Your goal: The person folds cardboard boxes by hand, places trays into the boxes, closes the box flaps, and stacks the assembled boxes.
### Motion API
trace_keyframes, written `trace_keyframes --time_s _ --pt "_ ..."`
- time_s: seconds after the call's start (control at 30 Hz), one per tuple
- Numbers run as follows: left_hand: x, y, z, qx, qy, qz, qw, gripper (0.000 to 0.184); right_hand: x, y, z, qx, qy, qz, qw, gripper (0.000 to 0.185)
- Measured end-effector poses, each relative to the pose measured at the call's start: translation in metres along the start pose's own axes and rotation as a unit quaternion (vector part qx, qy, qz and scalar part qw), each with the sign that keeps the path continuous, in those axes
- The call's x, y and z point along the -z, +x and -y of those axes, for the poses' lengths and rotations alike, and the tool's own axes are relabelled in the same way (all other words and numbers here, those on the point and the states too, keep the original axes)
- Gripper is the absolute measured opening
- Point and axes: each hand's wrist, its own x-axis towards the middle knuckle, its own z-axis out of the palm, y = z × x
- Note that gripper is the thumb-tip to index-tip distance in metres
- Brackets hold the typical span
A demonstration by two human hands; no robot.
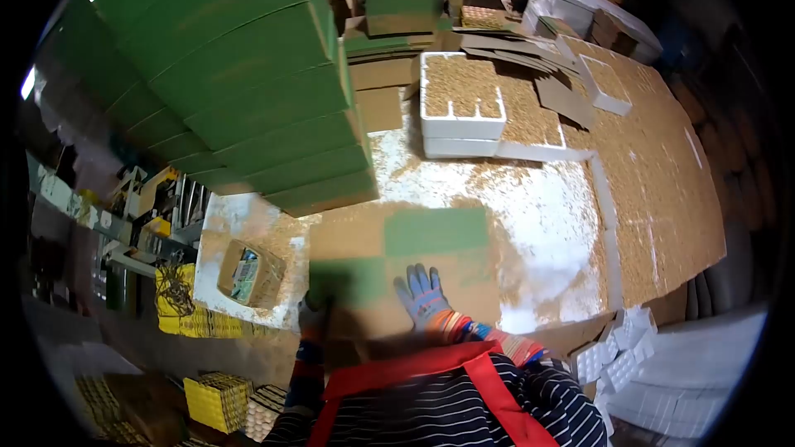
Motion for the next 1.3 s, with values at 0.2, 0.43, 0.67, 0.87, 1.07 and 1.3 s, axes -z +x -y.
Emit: trace_keyframes --time_s 0.2,0.43,0.67,0.87,1.07,1.3 --pt "-0.012 -0.004 -0.064 -0.033 0.159 0.053 0.985 0.082 -0.015 -0.056 -0.052 0.119 -0.011 -0.083 0.989 0.070" --pt "0.079 -0.019 -0.203 -0.442 0.249 0.309 0.805 0.068 0.104 -0.077 -0.053 0.208 -0.009 -0.274 0.939 0.026" --pt "0.105 0.059 -0.233 -0.252 -0.008 0.525 0.813 0.046 0.184 -0.034 -0.071 0.116 -0.057 -0.270 0.954 0.040" --pt "0.102 0.087 -0.255 -0.203 -0.041 0.349 0.914 0.039 0.160 -0.049 -0.056 0.054 -0.096 -0.399 0.910 0.056" --pt "0.130 0.044 -0.259 -0.230 -0.154 0.162 0.947 0.052 0.175 -0.080 -0.096 0.288 0.116 -0.395 0.865 0.028" --pt "0.057 0.009 -0.292 -0.428 0.227 0.259 0.836 0.031 0.155 -0.039 -0.101 0.240 0.519 0.067 0.817 0.051"
